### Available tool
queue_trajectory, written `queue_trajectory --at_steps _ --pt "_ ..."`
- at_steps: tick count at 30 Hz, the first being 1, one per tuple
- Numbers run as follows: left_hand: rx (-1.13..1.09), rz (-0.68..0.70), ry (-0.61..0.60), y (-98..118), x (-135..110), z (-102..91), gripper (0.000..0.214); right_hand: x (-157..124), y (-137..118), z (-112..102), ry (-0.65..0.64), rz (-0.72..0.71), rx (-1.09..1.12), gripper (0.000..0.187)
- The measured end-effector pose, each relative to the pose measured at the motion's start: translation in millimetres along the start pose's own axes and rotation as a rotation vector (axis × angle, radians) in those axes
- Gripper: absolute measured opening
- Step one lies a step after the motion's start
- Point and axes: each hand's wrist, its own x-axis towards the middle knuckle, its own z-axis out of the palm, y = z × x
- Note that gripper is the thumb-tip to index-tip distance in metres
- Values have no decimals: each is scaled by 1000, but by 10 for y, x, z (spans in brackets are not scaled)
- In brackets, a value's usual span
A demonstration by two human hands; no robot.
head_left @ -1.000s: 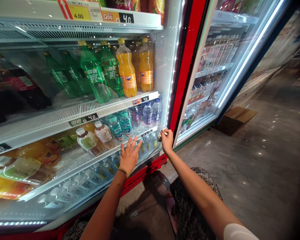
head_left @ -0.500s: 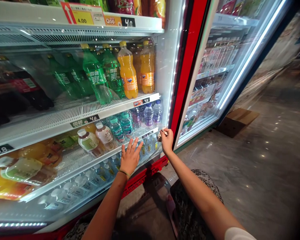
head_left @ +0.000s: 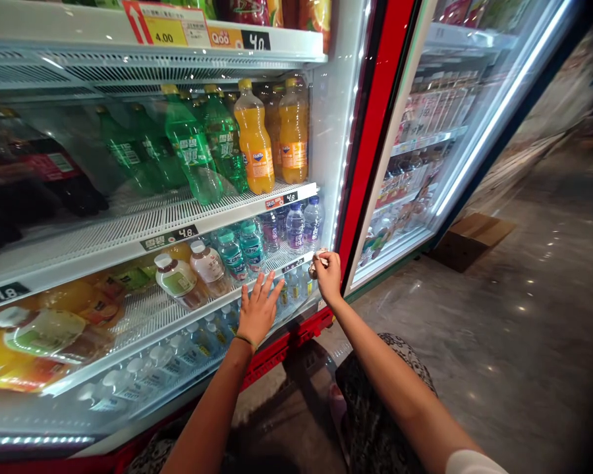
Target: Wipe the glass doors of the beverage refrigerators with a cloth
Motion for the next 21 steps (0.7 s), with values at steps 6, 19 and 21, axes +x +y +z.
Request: queue_trajectory --at_steps 6,19,21 --pt "-18 -2 -3 -9 -1 3 67 -4 40 -23 -9 -1 -30 14" --pt "-17 -10 0 -5 -2 36 67 47 69 -103 7 -28 -95 11" --pt "-17 -5 6 -7 -1 45 67 34 51 -94 -98 -66 -88 12"
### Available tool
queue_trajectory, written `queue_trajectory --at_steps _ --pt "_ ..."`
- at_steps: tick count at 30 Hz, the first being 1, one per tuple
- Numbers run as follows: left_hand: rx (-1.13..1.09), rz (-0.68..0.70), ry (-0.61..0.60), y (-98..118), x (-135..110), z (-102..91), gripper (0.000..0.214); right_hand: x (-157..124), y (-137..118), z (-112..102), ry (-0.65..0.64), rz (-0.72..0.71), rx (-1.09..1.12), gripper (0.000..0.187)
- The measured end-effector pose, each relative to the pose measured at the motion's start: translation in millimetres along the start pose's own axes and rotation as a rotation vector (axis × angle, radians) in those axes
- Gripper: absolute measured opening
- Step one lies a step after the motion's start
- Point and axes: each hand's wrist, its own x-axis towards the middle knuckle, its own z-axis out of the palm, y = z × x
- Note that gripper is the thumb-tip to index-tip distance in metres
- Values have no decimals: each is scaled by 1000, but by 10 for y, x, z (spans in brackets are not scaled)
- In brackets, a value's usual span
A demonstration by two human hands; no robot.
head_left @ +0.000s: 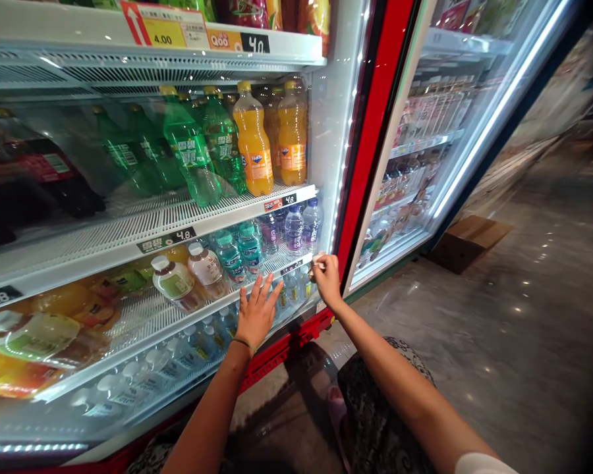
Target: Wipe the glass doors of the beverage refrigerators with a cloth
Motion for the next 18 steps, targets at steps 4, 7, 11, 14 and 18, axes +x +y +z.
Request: queue_trajectory --at_steps 4,7,11,14,18 --pt "15 2 10 0 4 3 66 -10 -33 10 -15 19 16 13" --pt "33 0 11 3 5 -3 66 -4 -49 -1 75 81 40 14" --pt "46 7 12 2 4 2 66 3 -69 -17 -89 1 58 12" --pt "45 5 25 0 3 18 65 30 -68 -27 21 20 36 12" --pt "60 16 47 0 6 29 64 51 -51 -33 -40 -6 24 11"
